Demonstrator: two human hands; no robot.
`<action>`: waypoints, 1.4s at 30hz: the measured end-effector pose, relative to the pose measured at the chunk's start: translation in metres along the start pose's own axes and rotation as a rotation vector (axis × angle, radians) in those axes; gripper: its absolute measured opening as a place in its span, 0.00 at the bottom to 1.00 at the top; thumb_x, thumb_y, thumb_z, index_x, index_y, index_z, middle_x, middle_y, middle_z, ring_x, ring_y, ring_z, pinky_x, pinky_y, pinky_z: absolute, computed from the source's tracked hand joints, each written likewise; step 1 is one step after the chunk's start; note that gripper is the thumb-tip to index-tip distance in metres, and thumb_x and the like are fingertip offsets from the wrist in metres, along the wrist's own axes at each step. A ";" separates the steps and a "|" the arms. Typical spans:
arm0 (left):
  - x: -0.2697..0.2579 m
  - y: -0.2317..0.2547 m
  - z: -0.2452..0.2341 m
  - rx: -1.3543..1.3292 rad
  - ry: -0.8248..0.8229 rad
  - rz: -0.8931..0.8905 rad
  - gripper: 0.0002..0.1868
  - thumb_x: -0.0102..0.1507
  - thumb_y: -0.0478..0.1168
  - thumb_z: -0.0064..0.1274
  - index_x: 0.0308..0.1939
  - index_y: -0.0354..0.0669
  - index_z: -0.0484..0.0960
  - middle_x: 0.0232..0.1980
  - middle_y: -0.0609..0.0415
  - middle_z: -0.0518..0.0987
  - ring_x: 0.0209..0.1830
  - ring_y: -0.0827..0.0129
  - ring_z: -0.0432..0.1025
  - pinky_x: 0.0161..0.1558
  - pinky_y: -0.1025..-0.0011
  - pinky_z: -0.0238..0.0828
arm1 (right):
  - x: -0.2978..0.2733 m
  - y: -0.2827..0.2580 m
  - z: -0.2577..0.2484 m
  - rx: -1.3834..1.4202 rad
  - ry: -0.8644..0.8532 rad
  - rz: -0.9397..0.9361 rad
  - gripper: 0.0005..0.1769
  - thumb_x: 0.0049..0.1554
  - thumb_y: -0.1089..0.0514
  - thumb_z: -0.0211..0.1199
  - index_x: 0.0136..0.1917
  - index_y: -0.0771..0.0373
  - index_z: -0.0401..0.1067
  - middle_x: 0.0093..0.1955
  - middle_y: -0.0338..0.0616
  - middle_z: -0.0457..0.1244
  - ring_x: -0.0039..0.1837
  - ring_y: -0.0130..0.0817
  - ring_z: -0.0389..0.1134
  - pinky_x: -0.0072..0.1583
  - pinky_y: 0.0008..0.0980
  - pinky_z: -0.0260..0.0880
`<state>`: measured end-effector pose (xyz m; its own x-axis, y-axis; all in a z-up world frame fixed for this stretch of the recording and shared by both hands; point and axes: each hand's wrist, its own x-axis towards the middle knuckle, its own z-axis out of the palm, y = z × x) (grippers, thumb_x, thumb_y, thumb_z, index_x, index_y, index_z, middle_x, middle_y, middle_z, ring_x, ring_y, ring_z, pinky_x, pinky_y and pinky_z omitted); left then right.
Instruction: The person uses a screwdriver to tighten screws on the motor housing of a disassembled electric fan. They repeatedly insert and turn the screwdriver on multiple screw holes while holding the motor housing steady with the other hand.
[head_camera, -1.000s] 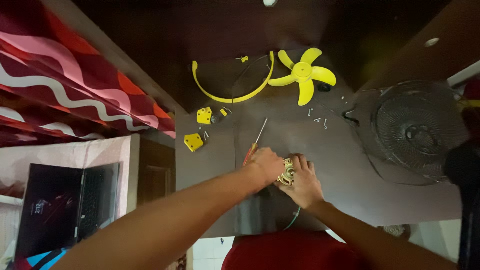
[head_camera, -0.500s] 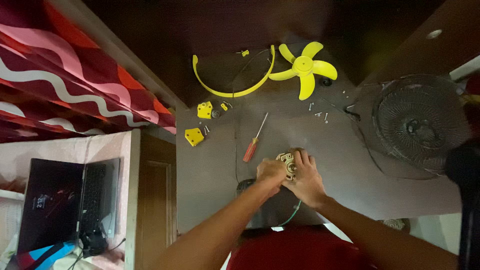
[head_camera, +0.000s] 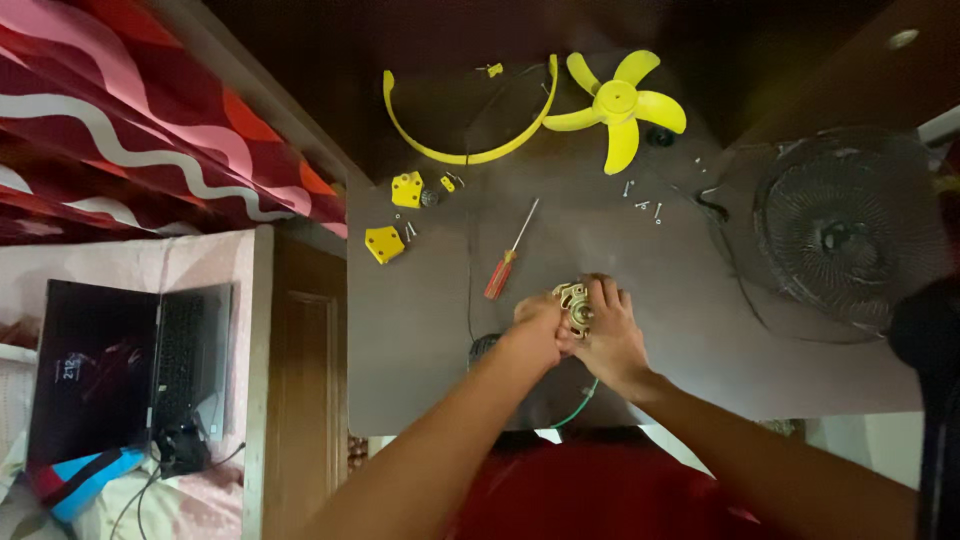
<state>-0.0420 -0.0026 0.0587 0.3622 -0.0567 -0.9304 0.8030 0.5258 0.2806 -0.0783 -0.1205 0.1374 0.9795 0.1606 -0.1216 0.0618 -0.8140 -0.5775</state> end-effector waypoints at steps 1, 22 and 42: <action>0.005 0.001 -0.002 -0.028 -0.024 -0.028 0.18 0.68 0.41 0.42 0.23 0.46 0.66 0.18 0.57 0.64 0.10 0.74 0.53 0.13 0.72 0.44 | 0.000 0.001 0.000 0.003 -0.003 -0.005 0.47 0.48 0.39 0.71 0.72 0.59 0.56 0.71 0.46 0.53 0.68 0.54 0.56 0.65 0.52 0.66; -0.014 0.052 -0.005 0.345 -0.070 0.036 0.09 0.66 0.41 0.46 0.33 0.41 0.73 0.30 0.50 0.72 0.27 0.67 0.66 0.27 0.68 0.61 | 0.006 -0.007 -0.007 -0.051 -0.077 0.022 0.53 0.41 0.48 0.79 0.70 0.63 0.53 0.69 0.50 0.52 0.68 0.56 0.55 0.64 0.51 0.67; -0.071 0.063 0.029 1.214 0.116 0.258 0.13 0.64 0.44 0.54 0.45 0.39 0.83 0.46 0.43 0.83 0.47 0.57 0.81 0.45 0.61 0.81 | 0.008 -0.008 -0.004 -0.014 -0.066 0.055 0.48 0.42 0.45 0.79 0.68 0.61 0.58 0.71 0.51 0.52 0.69 0.57 0.55 0.66 0.53 0.64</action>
<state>-0.0034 0.0099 0.1496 0.5798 0.0391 -0.8138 0.6551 -0.6164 0.4370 -0.0699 -0.1152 0.1442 0.9666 0.1521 -0.2061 0.0118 -0.8303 -0.5572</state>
